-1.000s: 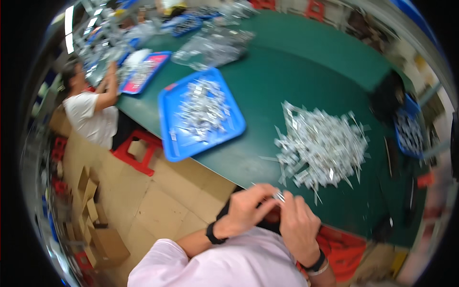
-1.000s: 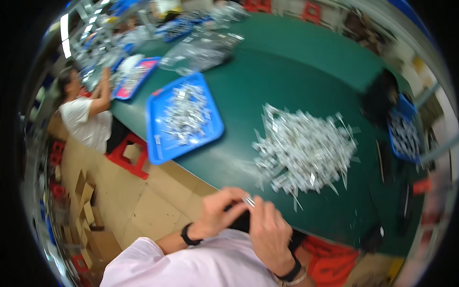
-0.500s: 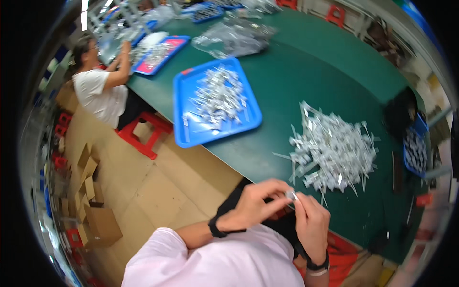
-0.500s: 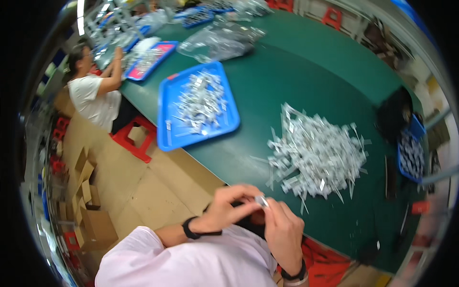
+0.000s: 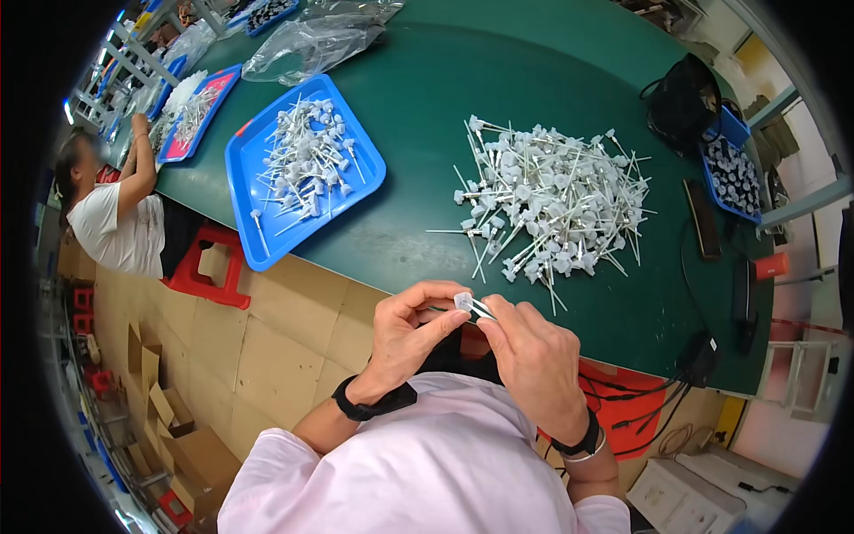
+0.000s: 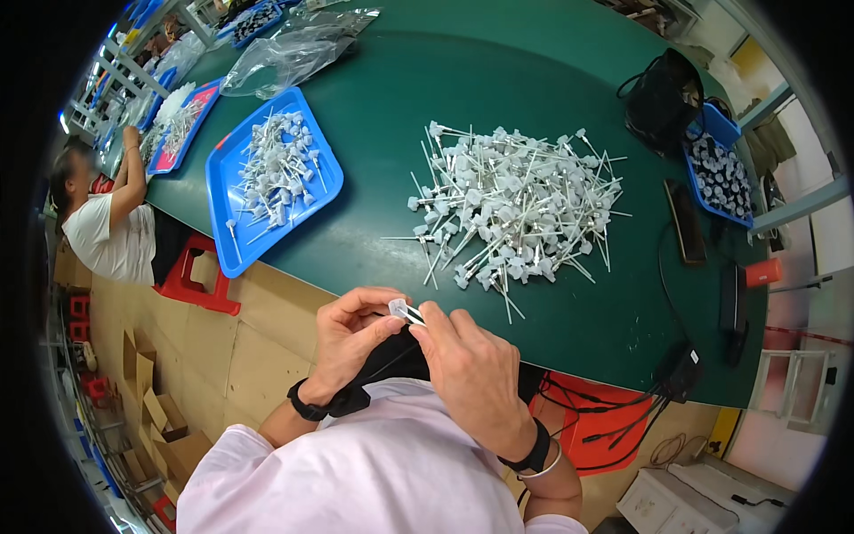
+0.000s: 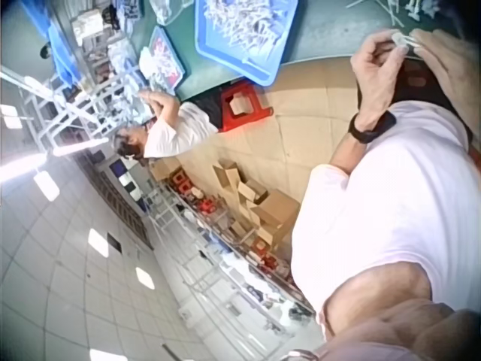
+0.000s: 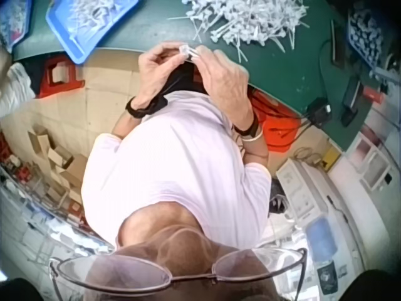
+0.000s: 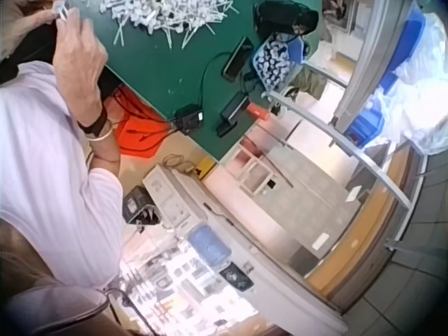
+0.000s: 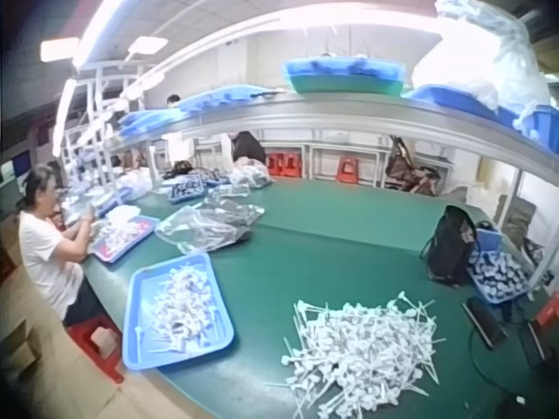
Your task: Assembling small white plastic components by hand at a workbench.
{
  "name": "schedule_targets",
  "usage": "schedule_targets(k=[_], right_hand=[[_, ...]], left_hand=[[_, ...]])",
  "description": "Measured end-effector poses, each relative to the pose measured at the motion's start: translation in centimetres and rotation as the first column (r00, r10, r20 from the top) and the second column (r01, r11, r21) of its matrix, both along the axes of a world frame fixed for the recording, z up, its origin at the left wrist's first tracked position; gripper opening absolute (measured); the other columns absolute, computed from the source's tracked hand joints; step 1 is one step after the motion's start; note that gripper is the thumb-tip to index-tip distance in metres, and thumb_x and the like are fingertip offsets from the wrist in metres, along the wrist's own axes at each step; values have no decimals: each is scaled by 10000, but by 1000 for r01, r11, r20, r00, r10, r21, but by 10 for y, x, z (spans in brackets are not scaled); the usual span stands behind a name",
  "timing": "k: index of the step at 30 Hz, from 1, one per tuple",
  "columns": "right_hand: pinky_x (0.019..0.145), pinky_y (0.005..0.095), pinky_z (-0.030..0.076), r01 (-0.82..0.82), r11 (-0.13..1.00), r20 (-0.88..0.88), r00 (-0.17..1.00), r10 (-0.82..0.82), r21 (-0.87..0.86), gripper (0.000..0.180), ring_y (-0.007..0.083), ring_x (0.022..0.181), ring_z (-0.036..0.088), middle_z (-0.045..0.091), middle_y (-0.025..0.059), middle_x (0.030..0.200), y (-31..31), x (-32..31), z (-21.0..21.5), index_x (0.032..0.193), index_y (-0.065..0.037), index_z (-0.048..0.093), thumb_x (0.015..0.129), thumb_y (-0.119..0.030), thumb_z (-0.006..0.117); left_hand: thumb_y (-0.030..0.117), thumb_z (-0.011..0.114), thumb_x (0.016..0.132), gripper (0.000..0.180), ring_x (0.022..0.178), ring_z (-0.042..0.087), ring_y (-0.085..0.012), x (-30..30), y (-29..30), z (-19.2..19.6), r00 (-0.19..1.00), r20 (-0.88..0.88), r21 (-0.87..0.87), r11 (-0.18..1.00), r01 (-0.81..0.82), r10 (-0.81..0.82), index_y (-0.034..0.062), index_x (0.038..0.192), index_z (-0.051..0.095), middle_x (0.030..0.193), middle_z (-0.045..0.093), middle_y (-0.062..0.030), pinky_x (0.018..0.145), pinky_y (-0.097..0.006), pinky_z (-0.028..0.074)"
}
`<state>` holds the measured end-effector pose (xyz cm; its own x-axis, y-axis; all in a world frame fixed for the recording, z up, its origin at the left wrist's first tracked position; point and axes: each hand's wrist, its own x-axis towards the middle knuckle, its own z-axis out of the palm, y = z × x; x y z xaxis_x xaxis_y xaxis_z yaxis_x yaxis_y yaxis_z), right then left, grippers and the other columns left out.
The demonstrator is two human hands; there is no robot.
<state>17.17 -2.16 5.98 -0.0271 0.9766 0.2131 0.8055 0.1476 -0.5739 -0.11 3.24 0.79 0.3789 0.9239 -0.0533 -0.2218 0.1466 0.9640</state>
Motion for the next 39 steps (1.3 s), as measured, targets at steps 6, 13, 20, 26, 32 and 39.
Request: schedule_targets(k=[6,13,20,26,32,39], right_hand=[[472,372,464,-23,999,60,998,21,36,159,242,578,612,545,72,755,4,0,-3,1030,-70,604,942,-192,654],[480,377,473,-29,1000,50,998,29,6,145,249,594,626,542,80,750,4,0,0,1019,-58,604,942,-171,651],[492,379,485,-41,999,66,997,41,-2,131,249,614,637,544,79,750,5,0,2,999,-59,598,937,-160,654],[503,376,493,-41,999,62,997,41,-2,123,247,622,642,546,78,754,5,1,2,987,-59,593,937,-155,652],[506,381,496,-50,999,50,998,50,-8,111,254,629,650,561,83,764,5,2,4,974,-60,589,940,-150,645],[493,412,485,-68,997,-48,997,67,-24,114,322,581,628,579,119,742,6,5,-1,965,-43,588,951,-149,630]], left_hand=[[-45,712,879,246,943,675,-131,2,-2,-2,997,-71,111,993,-36,44,-51,1122,676,1123,673,-112,827,-244,578],[-70,698,878,241,987,677,-170,2,-3,1,987,-154,186,983,-10,39,-65,1116,659,1161,659,-146,872,-284,567],[-65,702,877,228,976,674,-162,2,-4,0,984,-171,203,979,-13,49,-55,1103,670,1152,662,-138,866,-281,569],[-61,705,876,234,970,676,-162,3,-4,2,981,-185,213,977,-10,50,-54,1107,674,1144,663,-135,859,-279,571],[-62,704,876,237,968,676,-161,2,-4,2,980,-190,226,974,-6,50,-50,1111,678,1143,664,-136,856,-277,571],[-62,705,873,238,968,675,-162,2,-4,4,977,-208,258,966,3,52,-47,1109,679,1144,665,-138,857,-277,569]])
